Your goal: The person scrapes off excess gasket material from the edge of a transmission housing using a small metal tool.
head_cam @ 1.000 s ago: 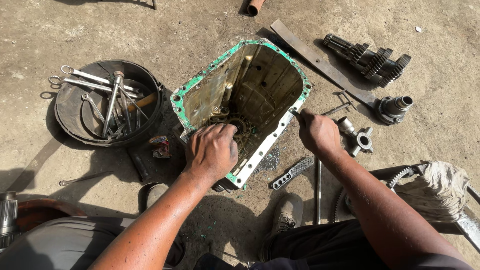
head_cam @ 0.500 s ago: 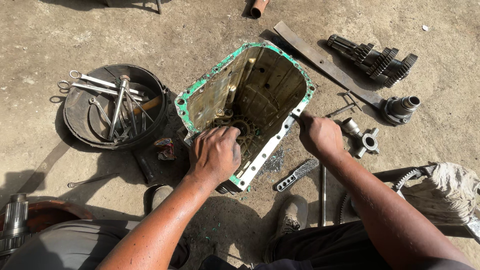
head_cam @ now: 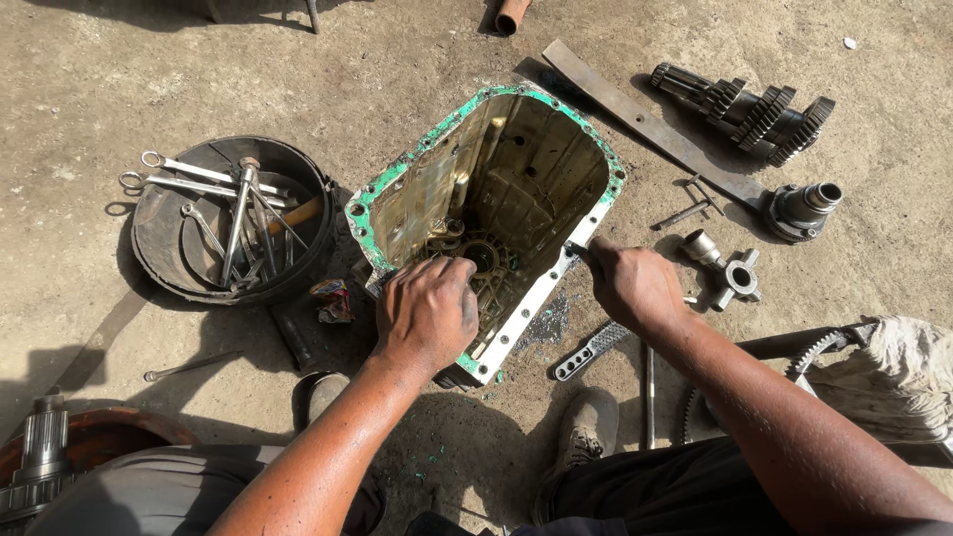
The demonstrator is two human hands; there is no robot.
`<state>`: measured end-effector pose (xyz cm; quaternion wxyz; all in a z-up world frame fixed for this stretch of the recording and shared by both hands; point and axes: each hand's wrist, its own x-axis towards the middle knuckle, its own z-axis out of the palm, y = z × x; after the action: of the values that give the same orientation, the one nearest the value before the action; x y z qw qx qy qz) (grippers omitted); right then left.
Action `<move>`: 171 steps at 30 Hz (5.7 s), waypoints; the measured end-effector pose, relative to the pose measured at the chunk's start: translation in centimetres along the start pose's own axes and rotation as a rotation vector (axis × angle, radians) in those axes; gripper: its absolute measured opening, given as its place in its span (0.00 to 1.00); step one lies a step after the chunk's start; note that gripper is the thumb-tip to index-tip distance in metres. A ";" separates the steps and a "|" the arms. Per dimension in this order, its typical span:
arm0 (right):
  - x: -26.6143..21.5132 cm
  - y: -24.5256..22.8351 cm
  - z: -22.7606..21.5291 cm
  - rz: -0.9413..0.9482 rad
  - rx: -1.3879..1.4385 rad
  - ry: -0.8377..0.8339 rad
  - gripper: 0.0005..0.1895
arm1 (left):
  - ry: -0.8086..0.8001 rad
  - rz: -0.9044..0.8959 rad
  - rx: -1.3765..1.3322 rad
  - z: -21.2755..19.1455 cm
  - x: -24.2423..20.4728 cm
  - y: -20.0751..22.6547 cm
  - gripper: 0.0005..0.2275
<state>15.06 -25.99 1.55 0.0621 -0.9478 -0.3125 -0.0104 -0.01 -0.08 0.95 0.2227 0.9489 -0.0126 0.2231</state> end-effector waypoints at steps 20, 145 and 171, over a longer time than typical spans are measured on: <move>-0.2 0.2 0.9 0.105 -0.073 -0.067 0.19 | 0.016 0.005 0.015 0.9 -0.4 -0.5 0.11; -8.9 -10.8 -2.8 0.036 0.309 -0.217 0.16 | 0.088 0.048 0.015 2.9 -0.2 -1.7 0.11; -7.4 -11.9 -2.5 0.060 0.385 -0.284 0.18 | 0.087 0.056 -0.002 1.1 0.2 -0.6 0.07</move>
<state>2.05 -21.21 4.88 0.1975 -0.9193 -0.2859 0.1846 0.68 -0.02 -0.12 0.2175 0.9375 -0.0296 0.2701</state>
